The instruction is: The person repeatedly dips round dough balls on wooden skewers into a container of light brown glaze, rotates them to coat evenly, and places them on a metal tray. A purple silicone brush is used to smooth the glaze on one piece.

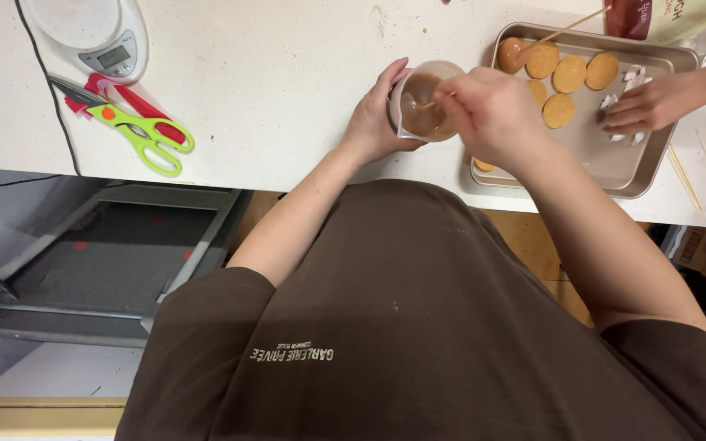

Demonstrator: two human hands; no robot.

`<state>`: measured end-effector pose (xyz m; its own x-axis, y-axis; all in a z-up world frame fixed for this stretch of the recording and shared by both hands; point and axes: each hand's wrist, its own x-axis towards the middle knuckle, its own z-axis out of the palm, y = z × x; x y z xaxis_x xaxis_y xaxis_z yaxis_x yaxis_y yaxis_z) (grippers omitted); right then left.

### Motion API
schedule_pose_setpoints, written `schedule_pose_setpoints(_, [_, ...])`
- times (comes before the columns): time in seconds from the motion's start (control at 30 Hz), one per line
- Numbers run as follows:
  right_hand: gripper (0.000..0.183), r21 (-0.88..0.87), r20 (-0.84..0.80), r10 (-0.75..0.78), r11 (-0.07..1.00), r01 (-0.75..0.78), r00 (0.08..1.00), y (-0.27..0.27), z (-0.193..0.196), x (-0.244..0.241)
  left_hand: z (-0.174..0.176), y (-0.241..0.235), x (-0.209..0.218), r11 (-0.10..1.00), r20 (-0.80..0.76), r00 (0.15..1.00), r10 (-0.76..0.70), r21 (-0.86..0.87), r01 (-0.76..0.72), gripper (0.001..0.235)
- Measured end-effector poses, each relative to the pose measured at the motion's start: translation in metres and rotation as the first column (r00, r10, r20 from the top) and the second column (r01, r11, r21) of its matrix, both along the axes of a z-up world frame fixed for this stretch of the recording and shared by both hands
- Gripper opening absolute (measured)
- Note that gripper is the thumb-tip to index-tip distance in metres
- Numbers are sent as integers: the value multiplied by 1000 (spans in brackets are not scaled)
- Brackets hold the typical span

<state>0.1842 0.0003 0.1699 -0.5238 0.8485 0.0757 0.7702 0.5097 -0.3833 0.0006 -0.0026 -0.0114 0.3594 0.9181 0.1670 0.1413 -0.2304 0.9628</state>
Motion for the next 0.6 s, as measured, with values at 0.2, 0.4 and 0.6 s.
schedule_pose_setpoints(0.2, [16,21,-87,4,1000,-2,996,-10,45,13,-1,1,-1,1000,-18,1000,-11,5,11,124])
schedule_pose_setpoints(0.4, [15,112,-186,40,994,-20,982,-19,94,19,-1,1,0,999,-61,998,-12,-30,10,125])
schedule_pose_setpoints(0.6, [22,170,-206,14,985,21,978,-19,102,17,0,1,0,998,-74,997,-35,-61,30,125])
